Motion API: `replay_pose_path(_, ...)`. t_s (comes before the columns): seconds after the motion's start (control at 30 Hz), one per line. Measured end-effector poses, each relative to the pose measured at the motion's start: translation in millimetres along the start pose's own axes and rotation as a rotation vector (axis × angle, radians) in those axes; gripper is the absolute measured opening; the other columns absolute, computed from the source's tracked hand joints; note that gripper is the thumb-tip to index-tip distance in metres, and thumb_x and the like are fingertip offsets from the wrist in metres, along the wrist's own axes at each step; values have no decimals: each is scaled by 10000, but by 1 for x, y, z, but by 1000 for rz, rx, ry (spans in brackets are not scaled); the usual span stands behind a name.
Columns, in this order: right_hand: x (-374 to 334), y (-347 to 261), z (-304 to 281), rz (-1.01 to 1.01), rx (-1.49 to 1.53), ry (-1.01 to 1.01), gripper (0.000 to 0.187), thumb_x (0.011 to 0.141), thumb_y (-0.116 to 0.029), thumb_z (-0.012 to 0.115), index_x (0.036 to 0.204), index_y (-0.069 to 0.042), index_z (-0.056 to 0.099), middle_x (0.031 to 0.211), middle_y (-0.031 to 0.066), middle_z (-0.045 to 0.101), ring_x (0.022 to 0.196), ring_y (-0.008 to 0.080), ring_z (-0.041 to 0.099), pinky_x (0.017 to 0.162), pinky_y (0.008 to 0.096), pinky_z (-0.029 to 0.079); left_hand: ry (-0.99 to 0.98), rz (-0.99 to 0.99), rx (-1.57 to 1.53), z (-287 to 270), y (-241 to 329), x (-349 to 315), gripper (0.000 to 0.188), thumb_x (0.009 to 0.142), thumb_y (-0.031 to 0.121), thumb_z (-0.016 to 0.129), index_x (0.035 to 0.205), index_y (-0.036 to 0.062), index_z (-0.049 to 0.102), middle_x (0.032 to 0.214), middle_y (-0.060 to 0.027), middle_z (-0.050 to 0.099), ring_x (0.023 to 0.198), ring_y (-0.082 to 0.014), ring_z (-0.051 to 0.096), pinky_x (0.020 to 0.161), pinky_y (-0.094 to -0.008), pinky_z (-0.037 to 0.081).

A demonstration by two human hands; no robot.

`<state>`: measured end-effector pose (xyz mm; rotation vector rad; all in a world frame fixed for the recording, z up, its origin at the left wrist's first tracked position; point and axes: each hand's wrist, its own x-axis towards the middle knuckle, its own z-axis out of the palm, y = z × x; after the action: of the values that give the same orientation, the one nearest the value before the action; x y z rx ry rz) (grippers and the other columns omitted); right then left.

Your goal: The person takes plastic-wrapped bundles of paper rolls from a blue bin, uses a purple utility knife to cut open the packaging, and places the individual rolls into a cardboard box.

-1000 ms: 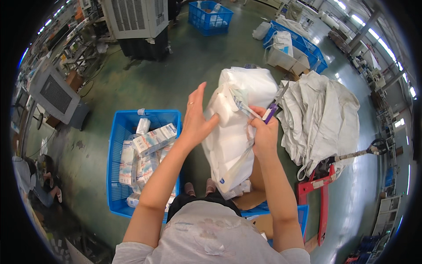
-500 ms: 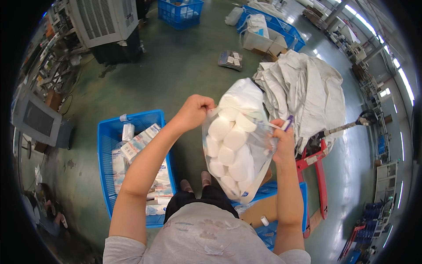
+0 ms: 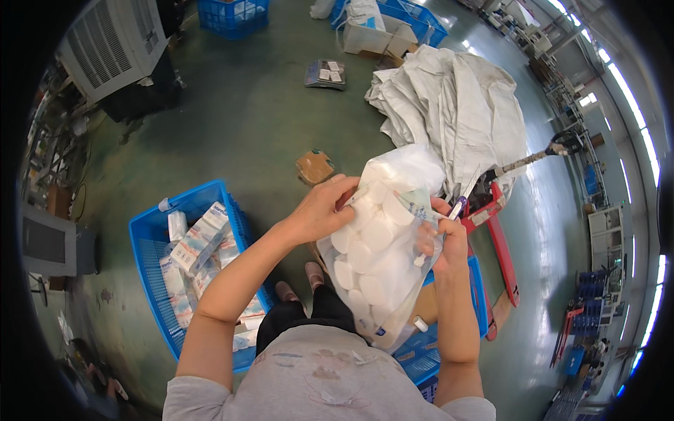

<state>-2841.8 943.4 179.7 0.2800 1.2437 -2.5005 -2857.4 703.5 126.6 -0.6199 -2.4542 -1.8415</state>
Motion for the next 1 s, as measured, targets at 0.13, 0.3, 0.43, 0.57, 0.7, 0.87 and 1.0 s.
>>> replay_pose_path(0.13, -10, 3, -16, -200, -693, 122, 566, 639, 68, 406, 1197, -3, 474, 749, 130, 604, 471, 208, 492, 415, 293, 393, 59, 108, 251, 10, -20, 20, 129, 659, -56, 455, 770, -25, 513, 730, -85, 422, 670, -185, 463, 604, -290, 386)
replay_pose_path(0.3, -7, 6, -26, -389, -1606, 7, 647, 660, 87, 428, 1268, -133, 444, 687, 184, 483, 576, 229, 455, 572, 277, 396, -17, 54, -101, 31, -54, 27, 134, 613, -121, 409, 641, -20, 493, 715, -75, 465, 652, -185, 474, 606, -267, 375)
replay_pose_path(0.43, 20, 3, -61, -178, -1491, -115, 636, 614, 96, 420, 1186, -155, 539, 734, 220, 542, 679, 366, 551, 635, 344, 442, -217, -134, -361, 47, -91, 22, 200, 580, -178, 381, 566, -13, 492, 688, -45, 509, 669, -135, 484, 618, -226, 368)
replay_pose_path(0.57, 49, 18, -81, -167, -1565, -193, 572, 589, 96, 451, 1095, -127, 597, 822, 148, 578, 680, 316, 576, 615, 318, 459, -109, -627, -869, 85, -128, 0, 227, 578, -146, 366, 510, 12, 515, 628, -16, 555, 600, -106, 492, 595, -223, 396)
replay_pose_path(0.7, 61, 62, -117, -371, -1635, -267, 520, 552, 94, 481, 1014, -101, 618, 1029, 53, 587, 767, 268, 610, 614, 312, 486, -180, -957, -1113, 107, -173, -18, 200, 542, -124, 384, 453, 35, 468, 572, -39, 546, 554, -119, 500, 538, -234, 400)
replay_pose_path(0.87, 97, 121, -179, -45, -1363, -361, 448, 549, 130, 416, 910, -57, 603, 913, 106, 612, 684, 265, 598, 565, 304, 480, -675, -1152, -861, 140, -220, -50, 207, 610, -82, 428, 480, 45, 527, 556, -27, 524, 545, -122, 509, 510, -238, 395)
replay_pose_path(1.0, 140, 191, -286, 852, -612, 87, 303, 635, 132, 436, 846, -45, 561, 820, 105, 605, 577, 217, 561, 532, 329, 488, -420, -1605, -1140, 172, -258, -58, 148, 812, 53, 482, 830, -21, 609, 816, -72, 608, 732, -158, 603, 719, -306, 499)
